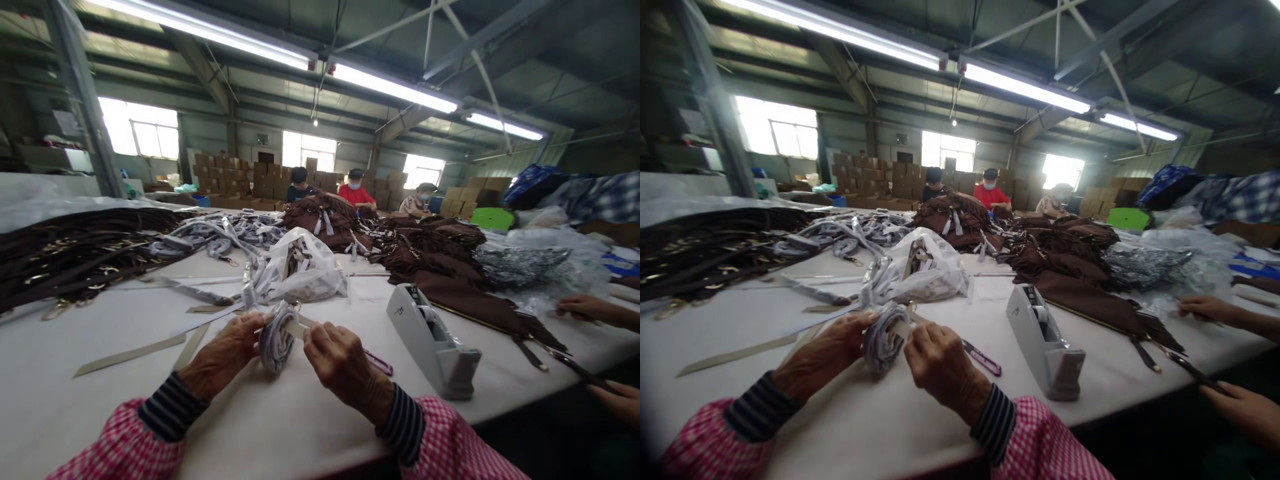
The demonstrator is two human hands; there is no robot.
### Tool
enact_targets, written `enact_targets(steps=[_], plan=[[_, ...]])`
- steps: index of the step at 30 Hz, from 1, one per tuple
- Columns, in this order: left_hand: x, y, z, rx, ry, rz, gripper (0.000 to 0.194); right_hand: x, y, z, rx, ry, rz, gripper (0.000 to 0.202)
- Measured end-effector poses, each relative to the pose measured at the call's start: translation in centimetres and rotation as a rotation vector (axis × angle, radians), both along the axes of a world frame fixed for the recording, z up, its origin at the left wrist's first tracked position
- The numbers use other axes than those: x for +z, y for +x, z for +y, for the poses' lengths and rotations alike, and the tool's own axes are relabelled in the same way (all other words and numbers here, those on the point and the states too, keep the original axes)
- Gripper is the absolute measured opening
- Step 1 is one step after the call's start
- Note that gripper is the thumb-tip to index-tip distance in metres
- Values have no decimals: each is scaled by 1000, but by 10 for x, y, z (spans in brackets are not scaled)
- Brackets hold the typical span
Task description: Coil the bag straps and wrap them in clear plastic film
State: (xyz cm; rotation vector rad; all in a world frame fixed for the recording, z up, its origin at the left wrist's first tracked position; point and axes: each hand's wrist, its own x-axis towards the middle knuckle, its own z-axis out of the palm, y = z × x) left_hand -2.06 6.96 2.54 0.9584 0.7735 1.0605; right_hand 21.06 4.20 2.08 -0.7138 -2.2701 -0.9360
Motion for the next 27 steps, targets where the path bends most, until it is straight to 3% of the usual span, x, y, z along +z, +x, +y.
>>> enact_targets(steps=[6,13,18,21,24,27], plan=[[6,0,-5,22,109,126,31,-5,-19,5,1,-9,54,23],[2,0,-7,45,240,233,33,-9,-34,8,5,23,128,18],[9,8,-16,9,370,383,32,-17,-28,3,36,-39,137,22],[10,14,-23,96,660,684,20,-19,-12,-14,72,-109,115,24],[0,24,-30,157,1021,982,10,-23,5,-33,107,-178,131,23],[-17,35,-35,29,1128,1111,9,-30,14,-44,141,-394,303,23]])
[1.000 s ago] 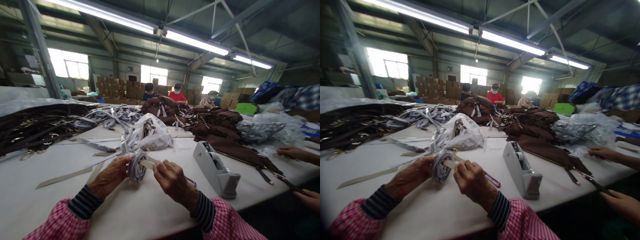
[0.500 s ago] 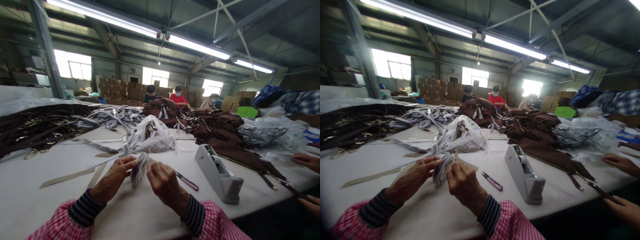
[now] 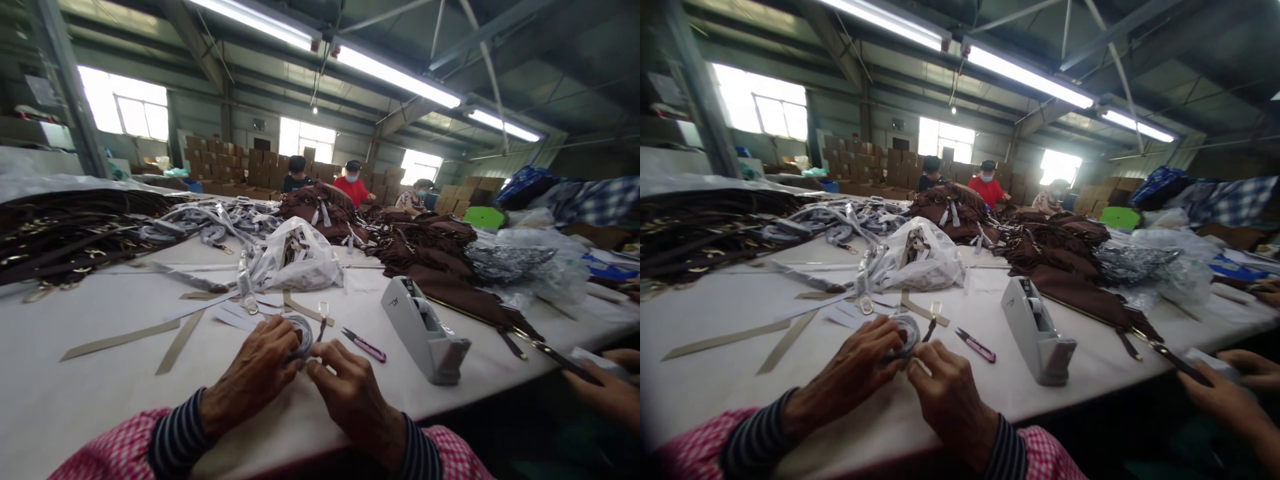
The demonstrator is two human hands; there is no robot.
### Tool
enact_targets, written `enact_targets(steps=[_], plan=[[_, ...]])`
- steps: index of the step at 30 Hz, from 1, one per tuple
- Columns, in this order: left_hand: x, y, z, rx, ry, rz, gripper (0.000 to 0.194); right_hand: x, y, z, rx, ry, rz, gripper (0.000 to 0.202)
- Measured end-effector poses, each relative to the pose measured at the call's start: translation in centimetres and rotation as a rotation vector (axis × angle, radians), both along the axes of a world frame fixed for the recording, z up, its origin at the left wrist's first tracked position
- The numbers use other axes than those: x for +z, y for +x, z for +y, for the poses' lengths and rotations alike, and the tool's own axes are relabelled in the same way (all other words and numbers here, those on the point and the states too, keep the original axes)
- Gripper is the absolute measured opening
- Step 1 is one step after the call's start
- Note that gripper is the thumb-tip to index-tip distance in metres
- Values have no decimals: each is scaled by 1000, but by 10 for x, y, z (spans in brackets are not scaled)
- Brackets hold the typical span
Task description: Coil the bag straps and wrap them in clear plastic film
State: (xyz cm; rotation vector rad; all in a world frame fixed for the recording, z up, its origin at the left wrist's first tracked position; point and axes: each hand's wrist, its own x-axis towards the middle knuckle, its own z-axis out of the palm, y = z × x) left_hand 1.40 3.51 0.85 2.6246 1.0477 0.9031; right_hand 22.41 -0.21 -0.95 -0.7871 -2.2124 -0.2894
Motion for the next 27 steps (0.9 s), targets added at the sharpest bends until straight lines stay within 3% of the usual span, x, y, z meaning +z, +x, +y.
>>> enact_targets(steps=[3,5,10,16,20,24,27], plan=[[-13,7,-2,-90,-63,72,9,-4,4,-1,58,-358,223,19],[-16,9,0,-96,-89,67,13,-2,5,1,79,-511,292,14],[-14,5,4,-117,-188,-113,20,18,4,11,38,-658,218,15],[-3,4,0,-18,-404,-293,3,23,2,33,60,-930,364,15],[-5,7,0,14,-386,-448,6,23,0,47,90,-1113,443,8],[-15,9,2,-3,-326,-434,7,32,-1,54,206,-1284,426,17],[-16,8,2,-11,-279,-396,6,34,-1,57,255,-1304,401,6]])
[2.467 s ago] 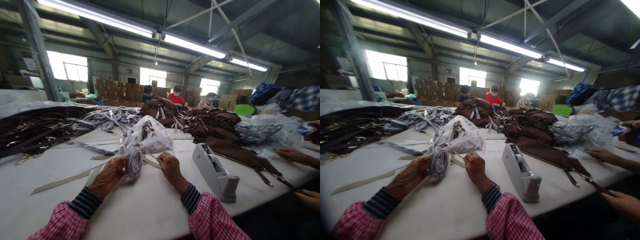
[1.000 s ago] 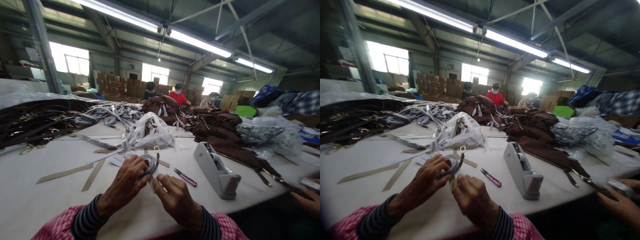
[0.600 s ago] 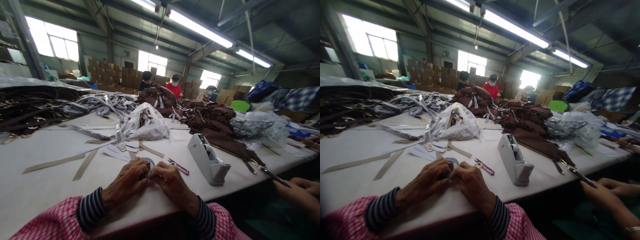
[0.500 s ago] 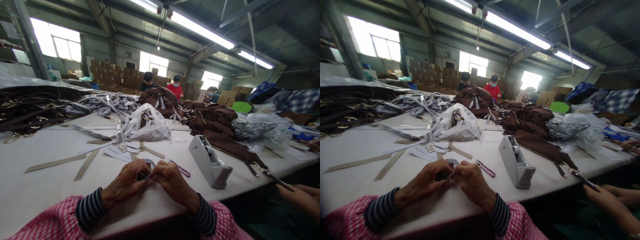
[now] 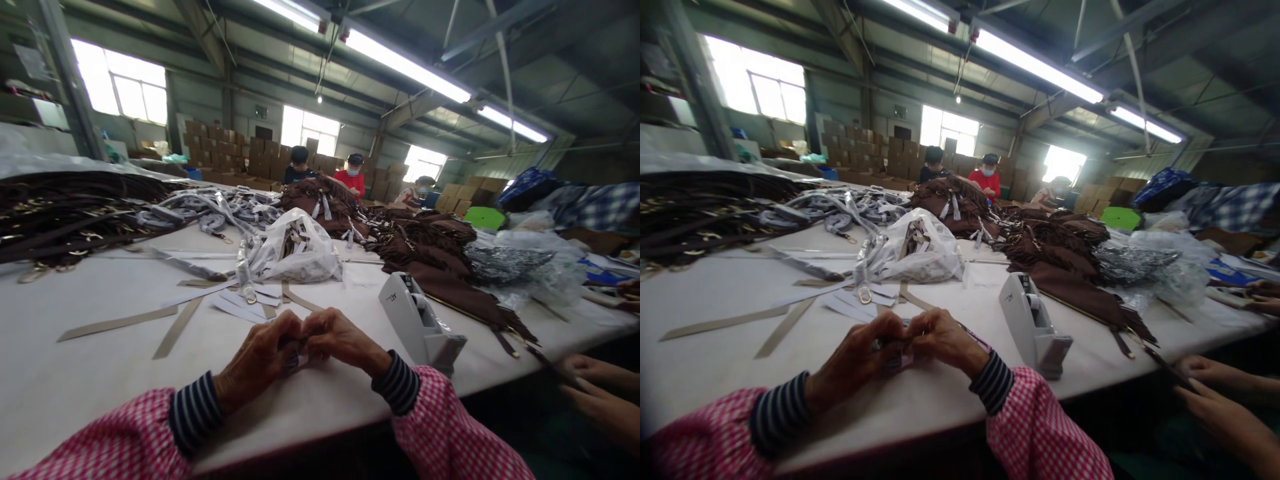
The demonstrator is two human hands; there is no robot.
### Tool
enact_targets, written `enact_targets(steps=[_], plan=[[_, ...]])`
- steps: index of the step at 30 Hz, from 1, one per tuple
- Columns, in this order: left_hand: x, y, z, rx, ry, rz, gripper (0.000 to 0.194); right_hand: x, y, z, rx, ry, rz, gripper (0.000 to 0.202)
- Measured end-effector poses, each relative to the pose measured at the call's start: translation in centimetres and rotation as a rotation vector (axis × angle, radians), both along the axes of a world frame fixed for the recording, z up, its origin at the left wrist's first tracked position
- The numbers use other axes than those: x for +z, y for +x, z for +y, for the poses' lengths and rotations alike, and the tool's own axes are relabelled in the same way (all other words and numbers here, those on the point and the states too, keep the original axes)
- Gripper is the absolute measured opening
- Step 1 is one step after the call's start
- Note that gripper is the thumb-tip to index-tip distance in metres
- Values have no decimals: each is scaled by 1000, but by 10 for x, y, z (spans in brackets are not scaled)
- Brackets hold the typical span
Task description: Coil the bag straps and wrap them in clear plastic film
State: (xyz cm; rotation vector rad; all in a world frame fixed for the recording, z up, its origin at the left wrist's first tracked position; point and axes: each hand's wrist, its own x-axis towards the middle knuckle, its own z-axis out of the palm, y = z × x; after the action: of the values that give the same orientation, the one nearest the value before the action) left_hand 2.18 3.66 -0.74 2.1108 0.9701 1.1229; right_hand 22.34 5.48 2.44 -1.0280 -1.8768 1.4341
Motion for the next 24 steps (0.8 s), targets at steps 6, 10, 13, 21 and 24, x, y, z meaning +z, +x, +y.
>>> enact_targets(steps=[6,10,13,21,24], plan=[[11,-9,-5,101,97,248,28,-10,-2,-1,-65,74,16,8],[11,-12,-2,19,160,506,18,-17,-7,-3,-152,138,23,5],[10,-13,3,-47,142,484,15,-16,-7,-2,-156,142,0,6],[12,-14,8,-216,120,332,18,32,-5,25,317,124,-389,7],[11,-16,8,-215,140,329,23,47,-15,31,409,261,-586,9]])
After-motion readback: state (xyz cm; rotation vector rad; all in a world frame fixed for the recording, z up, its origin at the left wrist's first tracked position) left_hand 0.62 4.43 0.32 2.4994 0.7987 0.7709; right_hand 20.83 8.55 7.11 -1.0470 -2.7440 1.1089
